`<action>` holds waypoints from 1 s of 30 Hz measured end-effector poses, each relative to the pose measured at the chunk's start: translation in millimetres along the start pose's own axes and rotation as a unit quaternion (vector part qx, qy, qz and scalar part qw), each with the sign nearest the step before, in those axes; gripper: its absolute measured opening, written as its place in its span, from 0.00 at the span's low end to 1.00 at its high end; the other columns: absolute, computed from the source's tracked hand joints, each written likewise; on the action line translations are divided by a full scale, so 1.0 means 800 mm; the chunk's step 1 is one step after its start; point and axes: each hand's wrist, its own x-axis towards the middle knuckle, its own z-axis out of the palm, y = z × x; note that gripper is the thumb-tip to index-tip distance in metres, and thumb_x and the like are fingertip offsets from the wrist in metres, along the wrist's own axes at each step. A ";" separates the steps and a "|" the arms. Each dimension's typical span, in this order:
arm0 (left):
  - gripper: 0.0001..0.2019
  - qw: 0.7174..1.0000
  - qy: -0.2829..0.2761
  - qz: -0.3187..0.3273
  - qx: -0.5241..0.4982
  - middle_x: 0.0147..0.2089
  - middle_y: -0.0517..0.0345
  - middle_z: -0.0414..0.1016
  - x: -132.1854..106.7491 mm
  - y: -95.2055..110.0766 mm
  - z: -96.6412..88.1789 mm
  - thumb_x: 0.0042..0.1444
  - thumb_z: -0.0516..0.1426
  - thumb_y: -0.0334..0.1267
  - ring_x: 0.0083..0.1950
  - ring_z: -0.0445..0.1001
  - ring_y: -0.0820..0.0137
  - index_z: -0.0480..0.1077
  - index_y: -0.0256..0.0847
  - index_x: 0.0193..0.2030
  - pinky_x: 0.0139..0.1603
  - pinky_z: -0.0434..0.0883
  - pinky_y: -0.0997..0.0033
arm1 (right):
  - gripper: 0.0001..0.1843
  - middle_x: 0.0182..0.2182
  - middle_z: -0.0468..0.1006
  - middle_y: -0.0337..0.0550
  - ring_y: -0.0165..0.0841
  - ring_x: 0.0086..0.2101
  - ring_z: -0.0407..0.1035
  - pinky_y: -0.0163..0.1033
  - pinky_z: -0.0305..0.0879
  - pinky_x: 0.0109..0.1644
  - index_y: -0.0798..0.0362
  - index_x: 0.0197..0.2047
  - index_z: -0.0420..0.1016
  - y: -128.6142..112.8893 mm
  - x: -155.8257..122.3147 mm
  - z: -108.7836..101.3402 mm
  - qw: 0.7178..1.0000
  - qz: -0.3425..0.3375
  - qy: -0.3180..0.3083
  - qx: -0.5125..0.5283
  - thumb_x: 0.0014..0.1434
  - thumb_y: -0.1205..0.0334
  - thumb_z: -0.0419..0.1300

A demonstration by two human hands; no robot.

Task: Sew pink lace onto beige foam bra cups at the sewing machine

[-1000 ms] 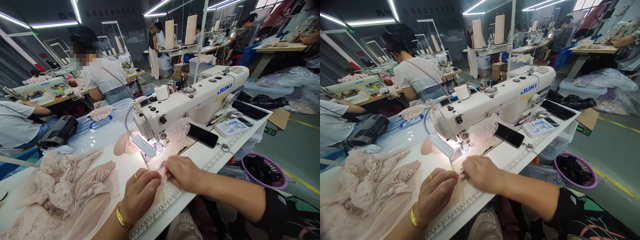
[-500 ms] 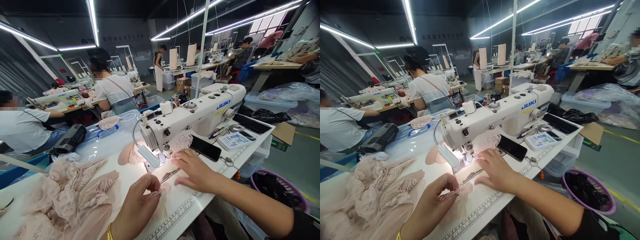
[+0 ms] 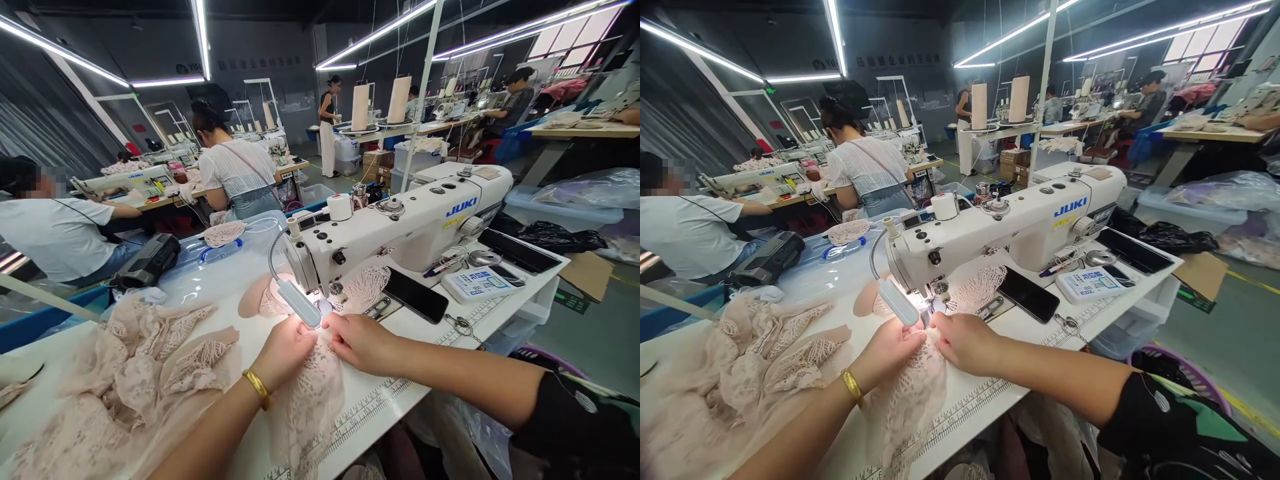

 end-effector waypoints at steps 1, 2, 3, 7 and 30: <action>0.05 0.999 0.012 0.018 0.026 0.26 0.64 0.66 0.008 -0.004 0.004 0.54 0.55 0.35 0.29 0.67 0.68 0.64 0.42 0.29 0.31 0.67 0.69 | 0.07 0.33 0.74 0.40 0.36 0.36 0.67 0.37 0.57 0.37 0.52 0.45 0.67 0.006 0.006 -0.002 0.998 -0.022 0.001 -0.059 0.64 0.69 0.58; 0.03 0.999 0.019 0.030 0.036 0.29 0.61 0.68 0.013 -0.008 0.006 0.54 0.55 0.35 0.33 0.69 0.66 0.64 0.42 0.29 0.35 0.69 0.66 | 0.05 0.36 0.74 0.42 0.37 0.37 0.67 0.38 0.56 0.37 0.52 0.44 0.69 0.011 0.011 -0.003 0.994 -0.047 -0.002 -0.102 0.64 0.69 0.58; 0.02 0.998 0.021 0.036 0.036 0.32 0.59 0.71 0.017 -0.010 0.007 0.53 0.55 0.34 0.36 0.70 0.64 0.65 0.42 0.30 0.39 0.69 0.63 | 0.04 0.37 0.74 0.43 0.37 0.39 0.66 0.38 0.55 0.38 0.52 0.42 0.70 0.016 0.015 -0.004 0.988 -0.075 -0.006 -0.132 0.64 0.69 0.58; 0.02 0.982 0.099 0.111 0.119 0.40 0.50 0.72 0.009 -0.011 0.004 0.56 0.55 0.35 0.45 0.70 0.56 0.68 0.41 0.33 0.47 0.68 0.53 | 0.07 0.35 0.70 0.41 0.34 0.35 0.61 0.37 0.48 0.34 0.51 0.35 0.71 0.031 0.021 0.000 0.969 -0.159 -0.008 -0.188 0.65 0.70 0.56; 0.07 0.943 0.058 0.207 0.255 0.51 0.47 0.79 -0.017 -0.025 0.021 0.67 0.55 0.35 0.47 0.75 0.54 0.74 0.41 0.47 0.44 0.74 0.54 | 0.11 0.39 0.80 0.40 0.35 0.36 0.64 0.41 0.57 0.44 0.52 0.37 0.72 0.044 0.018 0.001 0.963 -0.175 0.033 -0.204 0.58 0.77 0.54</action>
